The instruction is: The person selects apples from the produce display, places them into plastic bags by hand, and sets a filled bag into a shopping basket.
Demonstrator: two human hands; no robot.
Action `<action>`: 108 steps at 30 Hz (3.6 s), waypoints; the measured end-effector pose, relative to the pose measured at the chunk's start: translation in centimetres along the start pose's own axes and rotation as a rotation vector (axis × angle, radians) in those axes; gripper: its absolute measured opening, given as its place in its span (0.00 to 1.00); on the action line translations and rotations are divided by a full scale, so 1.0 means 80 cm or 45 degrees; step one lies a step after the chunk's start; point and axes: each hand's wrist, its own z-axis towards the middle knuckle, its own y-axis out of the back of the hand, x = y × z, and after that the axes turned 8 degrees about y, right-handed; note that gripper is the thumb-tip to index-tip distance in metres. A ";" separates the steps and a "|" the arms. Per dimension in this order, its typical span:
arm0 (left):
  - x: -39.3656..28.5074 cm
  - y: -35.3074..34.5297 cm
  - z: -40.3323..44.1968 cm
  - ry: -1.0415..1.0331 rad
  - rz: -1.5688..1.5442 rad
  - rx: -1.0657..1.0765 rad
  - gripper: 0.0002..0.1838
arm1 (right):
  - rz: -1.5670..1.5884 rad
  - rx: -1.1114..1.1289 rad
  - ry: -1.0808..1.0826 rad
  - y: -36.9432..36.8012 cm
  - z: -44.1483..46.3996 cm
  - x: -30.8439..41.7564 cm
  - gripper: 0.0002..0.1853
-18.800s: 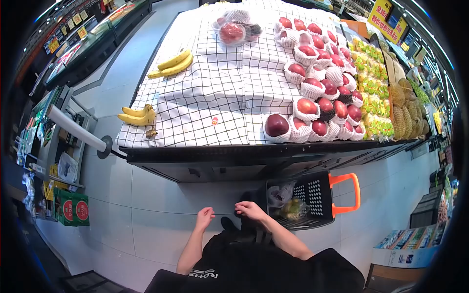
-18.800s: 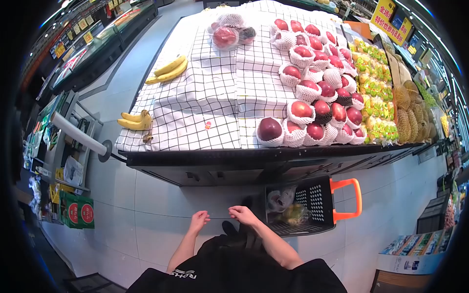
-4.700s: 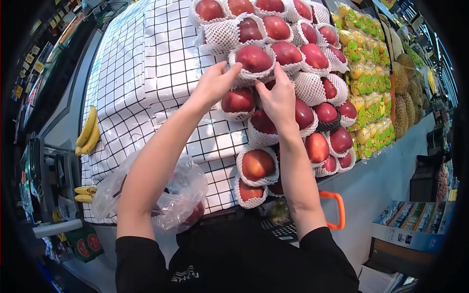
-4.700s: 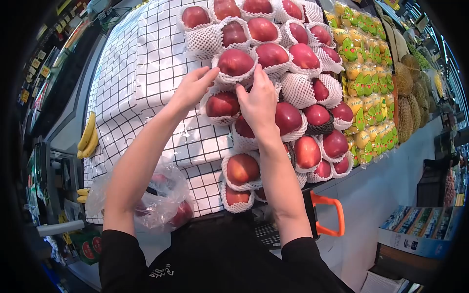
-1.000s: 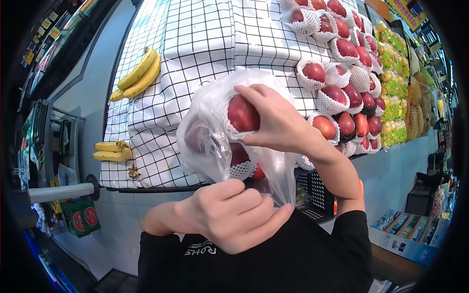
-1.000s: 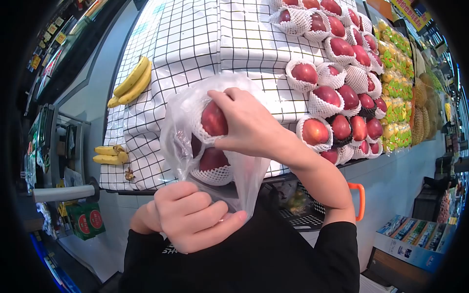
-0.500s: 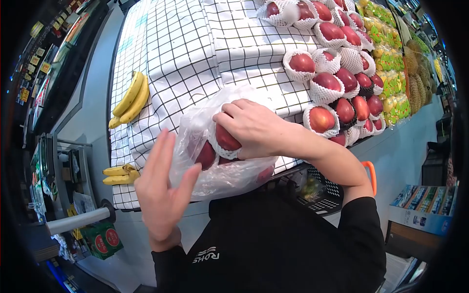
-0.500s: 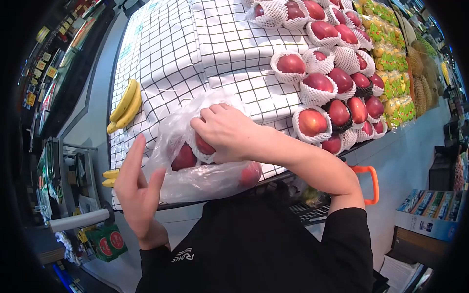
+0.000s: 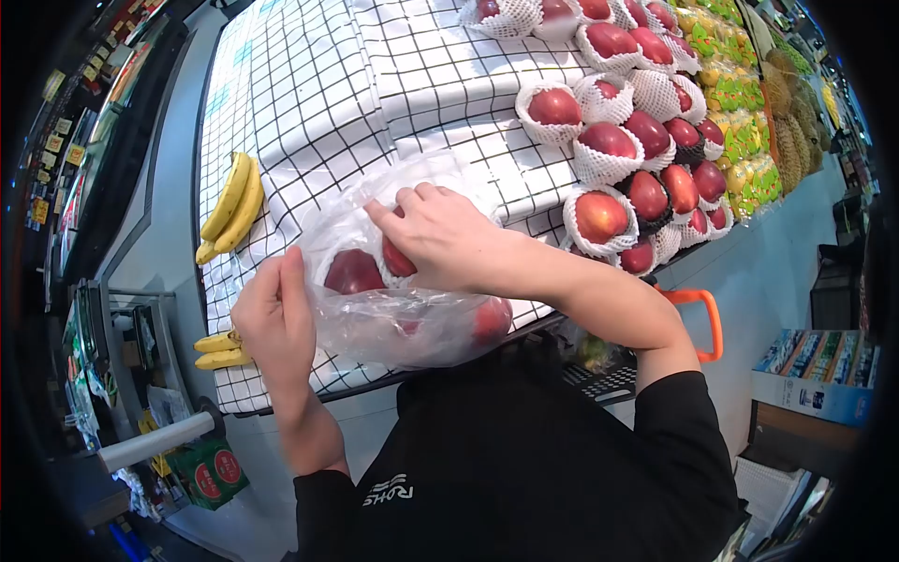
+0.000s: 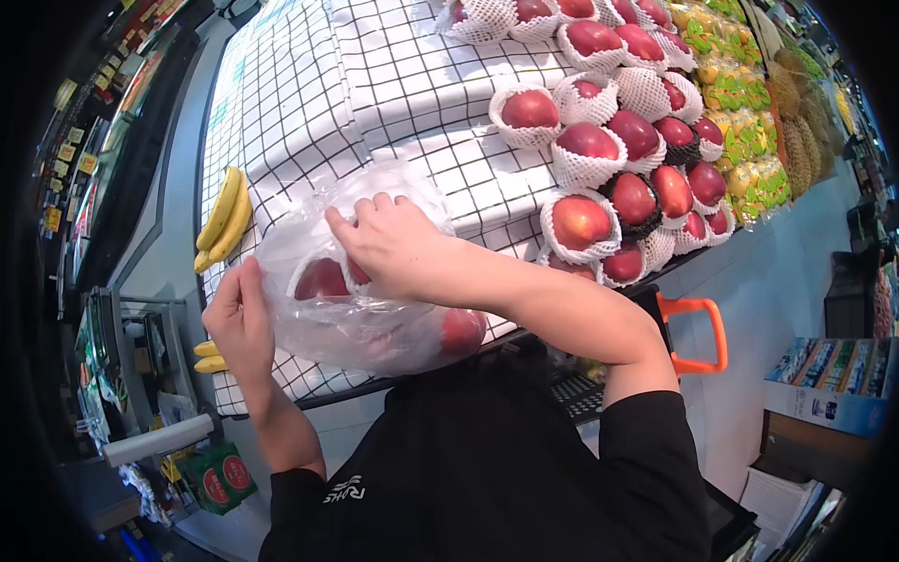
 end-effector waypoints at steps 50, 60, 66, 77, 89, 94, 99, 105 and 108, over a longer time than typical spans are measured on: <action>0.035 -0.059 0.010 0.374 -0.420 -0.473 0.08 | 1.149 -1.018 -0.644 -0.009 -0.058 -0.088 0.12; -0.117 -0.208 0.180 -0.209 -0.254 0.555 0.30 | 1.674 -1.526 -0.934 0.013 -0.023 -0.231 0.32; -0.145 -0.343 0.252 0.360 -0.865 0.459 0.46 | 1.797 -1.661 -1.041 0.033 -0.003 -0.290 0.27; -0.153 -0.421 0.289 0.415 -1.322 0.443 0.29 | 1.893 -1.592 -0.892 0.027 0.011 -0.330 0.14; -0.125 -0.407 0.265 0.624 -1.141 0.344 0.44 | 1.657 -1.442 -1.046 0.050 0.006 -0.308 0.17; -0.142 -0.397 0.271 0.715 -0.956 0.328 0.48 | 1.520 -1.437 -1.092 0.038 0.012 -0.326 0.22; -0.135 -0.395 0.268 0.663 -0.978 0.404 0.45 | 1.345 -1.367 -1.129 0.044 0.002 -0.315 0.29; -0.135 -0.369 0.253 0.612 -1.001 0.647 0.35 | 1.424 -1.217 -0.987 0.043 -0.010 -0.326 0.28; -0.134 -0.363 0.250 0.564 -1.128 0.676 0.27 | 1.410 -1.269 -0.866 0.034 -0.005 -0.329 0.29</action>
